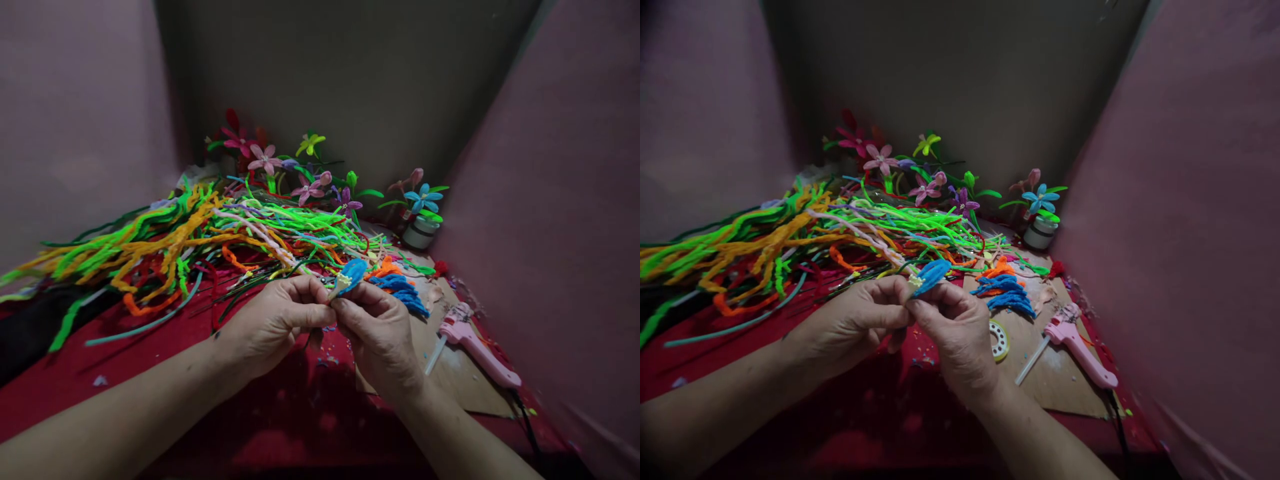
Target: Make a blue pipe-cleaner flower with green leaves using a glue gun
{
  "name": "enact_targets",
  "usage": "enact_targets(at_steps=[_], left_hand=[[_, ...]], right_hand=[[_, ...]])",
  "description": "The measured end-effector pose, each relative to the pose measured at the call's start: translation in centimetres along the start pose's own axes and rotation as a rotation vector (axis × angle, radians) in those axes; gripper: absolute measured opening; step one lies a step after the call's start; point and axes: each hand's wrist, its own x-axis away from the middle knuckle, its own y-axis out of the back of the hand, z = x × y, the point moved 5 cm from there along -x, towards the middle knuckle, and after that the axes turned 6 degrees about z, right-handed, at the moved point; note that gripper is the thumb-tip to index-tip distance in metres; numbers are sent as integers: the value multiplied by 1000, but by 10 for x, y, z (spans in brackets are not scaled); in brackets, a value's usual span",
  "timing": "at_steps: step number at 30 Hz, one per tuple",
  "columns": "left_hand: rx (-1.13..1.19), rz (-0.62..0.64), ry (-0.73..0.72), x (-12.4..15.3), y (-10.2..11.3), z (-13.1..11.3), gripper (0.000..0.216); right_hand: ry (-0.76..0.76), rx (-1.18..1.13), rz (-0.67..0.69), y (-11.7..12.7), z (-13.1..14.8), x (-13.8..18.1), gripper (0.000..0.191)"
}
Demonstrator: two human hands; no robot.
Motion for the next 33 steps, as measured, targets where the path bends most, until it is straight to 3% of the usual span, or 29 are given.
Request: enact_targets(at_steps=[12, 19, 24, 33], left_hand=[[-273, -50, -179, 6, -2, -13, 14], [-270, 7, -182, 5, 0, -14, 11], [-244, 78, -102, 2, 1, -11, 6], [-359, 6, -153, 1, 3, -11, 6]], right_hand=[[38, 14, -57, -4, 3, 4, 6], [30, 37, -106, -3, 3, 3, 9], [27, -12, -132, -2, 3, 0, 10], [35, 22, -123, -1, 5, 3, 6]])
